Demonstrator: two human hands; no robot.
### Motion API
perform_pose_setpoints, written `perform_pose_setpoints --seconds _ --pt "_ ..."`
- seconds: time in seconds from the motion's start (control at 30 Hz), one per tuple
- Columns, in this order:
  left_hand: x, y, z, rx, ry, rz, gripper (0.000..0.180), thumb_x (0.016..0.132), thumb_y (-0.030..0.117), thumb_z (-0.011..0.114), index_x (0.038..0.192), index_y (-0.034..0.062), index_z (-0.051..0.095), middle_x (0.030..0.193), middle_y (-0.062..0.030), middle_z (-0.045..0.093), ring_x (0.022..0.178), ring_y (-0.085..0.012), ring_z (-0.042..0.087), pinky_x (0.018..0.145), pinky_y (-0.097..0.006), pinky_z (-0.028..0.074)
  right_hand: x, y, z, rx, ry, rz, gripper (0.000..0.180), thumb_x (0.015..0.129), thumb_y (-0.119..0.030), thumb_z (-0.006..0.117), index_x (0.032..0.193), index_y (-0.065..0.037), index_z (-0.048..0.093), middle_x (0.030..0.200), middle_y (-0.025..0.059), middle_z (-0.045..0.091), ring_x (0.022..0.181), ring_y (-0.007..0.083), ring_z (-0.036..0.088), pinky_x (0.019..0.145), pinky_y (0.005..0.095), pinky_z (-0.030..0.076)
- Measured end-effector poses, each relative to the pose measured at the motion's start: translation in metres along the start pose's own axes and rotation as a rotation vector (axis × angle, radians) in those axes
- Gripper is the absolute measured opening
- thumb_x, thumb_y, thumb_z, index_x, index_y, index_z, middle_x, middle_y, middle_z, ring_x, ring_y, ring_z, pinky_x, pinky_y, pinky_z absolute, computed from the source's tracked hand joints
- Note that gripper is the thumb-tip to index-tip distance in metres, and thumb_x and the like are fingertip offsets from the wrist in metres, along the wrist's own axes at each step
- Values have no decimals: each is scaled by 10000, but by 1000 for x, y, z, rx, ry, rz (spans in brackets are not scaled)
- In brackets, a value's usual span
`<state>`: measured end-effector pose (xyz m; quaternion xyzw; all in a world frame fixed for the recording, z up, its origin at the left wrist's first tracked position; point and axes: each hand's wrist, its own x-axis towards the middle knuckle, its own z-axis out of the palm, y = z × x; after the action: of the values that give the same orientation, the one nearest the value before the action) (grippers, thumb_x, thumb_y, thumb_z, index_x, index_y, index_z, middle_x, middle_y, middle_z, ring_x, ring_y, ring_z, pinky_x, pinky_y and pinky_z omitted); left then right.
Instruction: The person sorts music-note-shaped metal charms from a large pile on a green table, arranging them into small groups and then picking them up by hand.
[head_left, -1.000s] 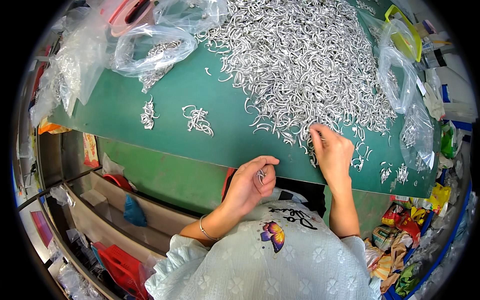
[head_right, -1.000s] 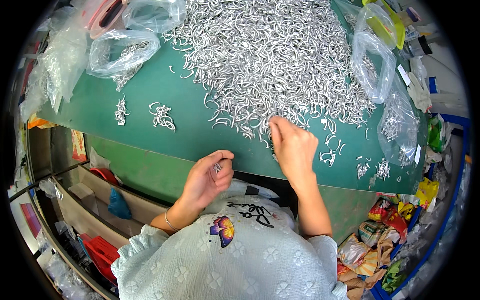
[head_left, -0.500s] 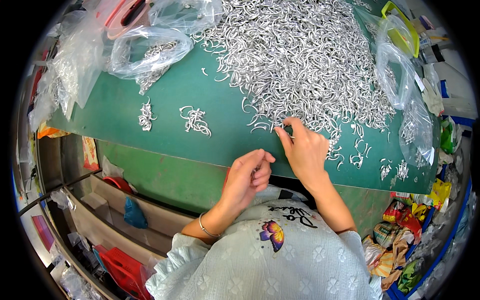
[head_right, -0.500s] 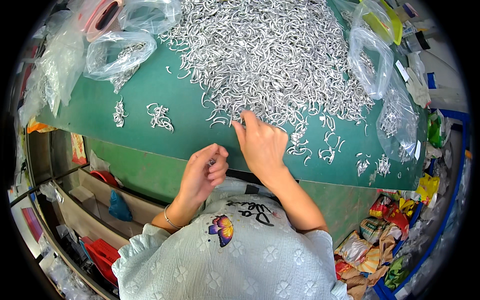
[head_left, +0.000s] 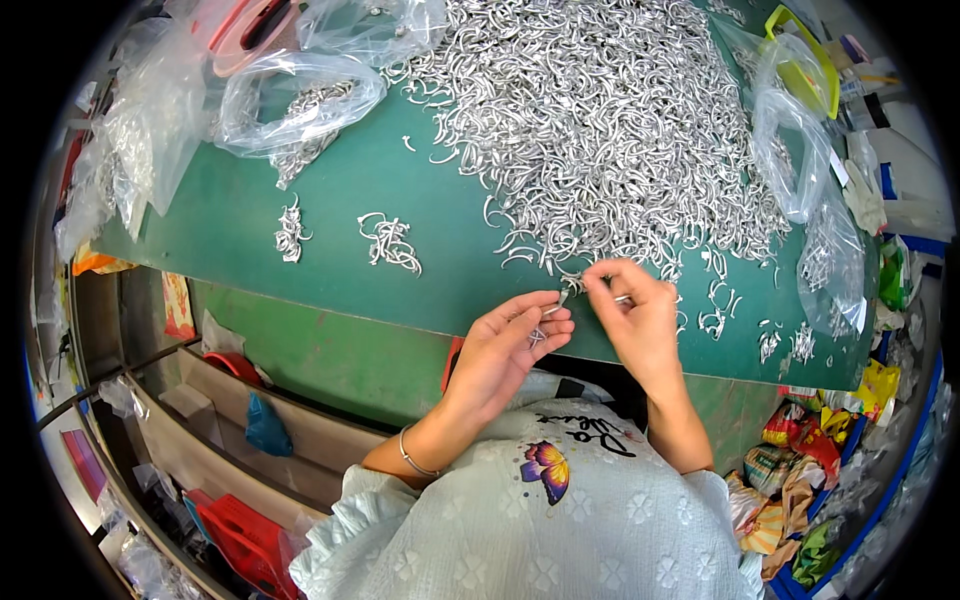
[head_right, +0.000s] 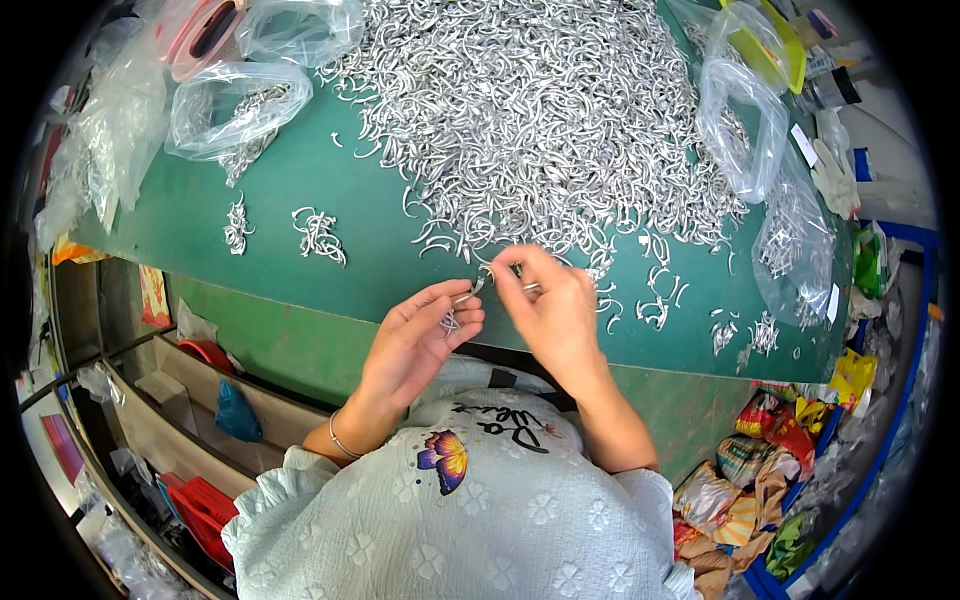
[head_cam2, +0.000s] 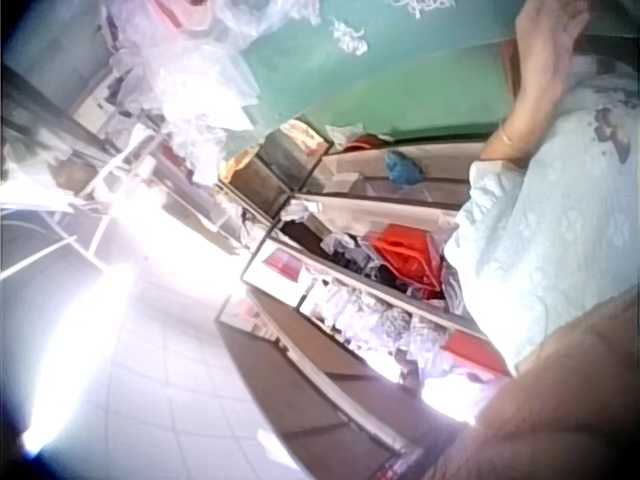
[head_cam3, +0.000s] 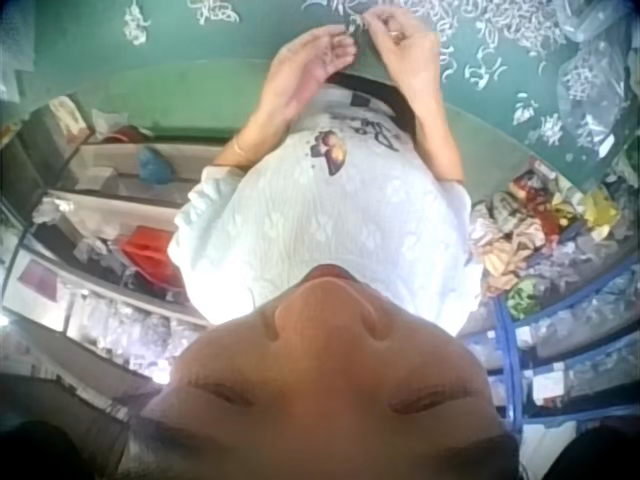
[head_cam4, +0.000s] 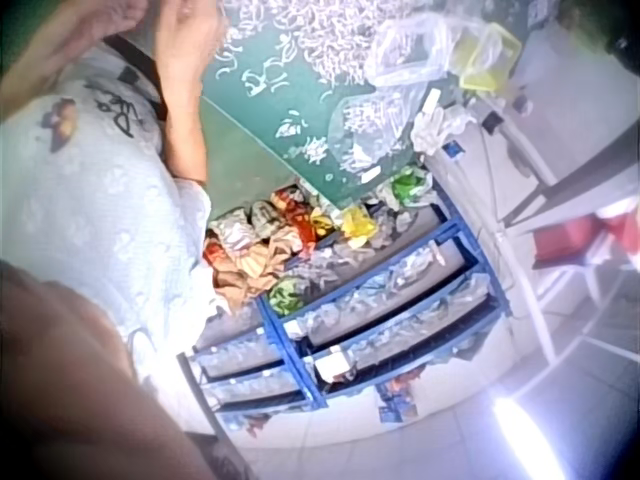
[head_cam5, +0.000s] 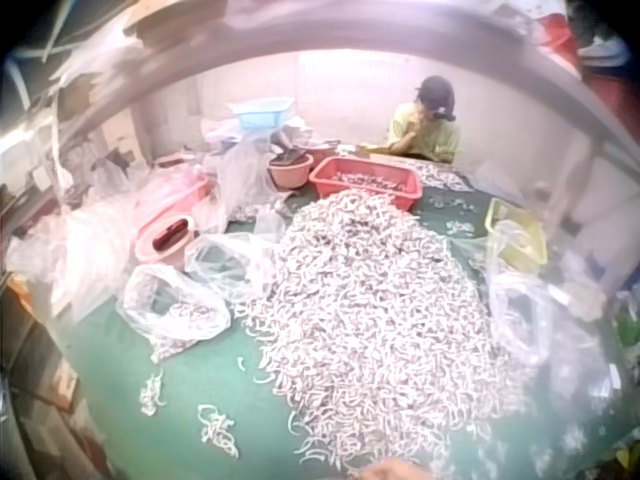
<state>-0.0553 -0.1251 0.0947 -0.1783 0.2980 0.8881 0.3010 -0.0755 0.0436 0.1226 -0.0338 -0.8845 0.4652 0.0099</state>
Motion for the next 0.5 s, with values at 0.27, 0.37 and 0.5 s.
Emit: perform_pose_setpoints --seconds 0.27,0.37,0.5 --pt "0 2 2 10 -41 20 273 912 82 458 1134 -43 555 781 -80 574 638 -121 513 606 -260 450 1 14 5 -210 50 -63 99 803 -119 671 901 -109 659 545 91 583 428 226 556 421 331 398" --pt "-5 11 -6 -297 -236 -84 274 861 81 423 1043 -48 582 644 -53 480 522 -103 397 495 -236 368 -1 17 -5 -267 58 -29 108 799 -132 674 905 -115 664 542 88 580 429 234 550 422 335 398" --pt "3 6 -20 -609 -486 -157 244 804 93 404 893 -41 587 617 -49 425 496 -108 331 482 -217 321 -4 17 -8 -291 -68 -87 132 790 -144 683 918 -123 657 541 82 577 451 247 563 433 342 410"
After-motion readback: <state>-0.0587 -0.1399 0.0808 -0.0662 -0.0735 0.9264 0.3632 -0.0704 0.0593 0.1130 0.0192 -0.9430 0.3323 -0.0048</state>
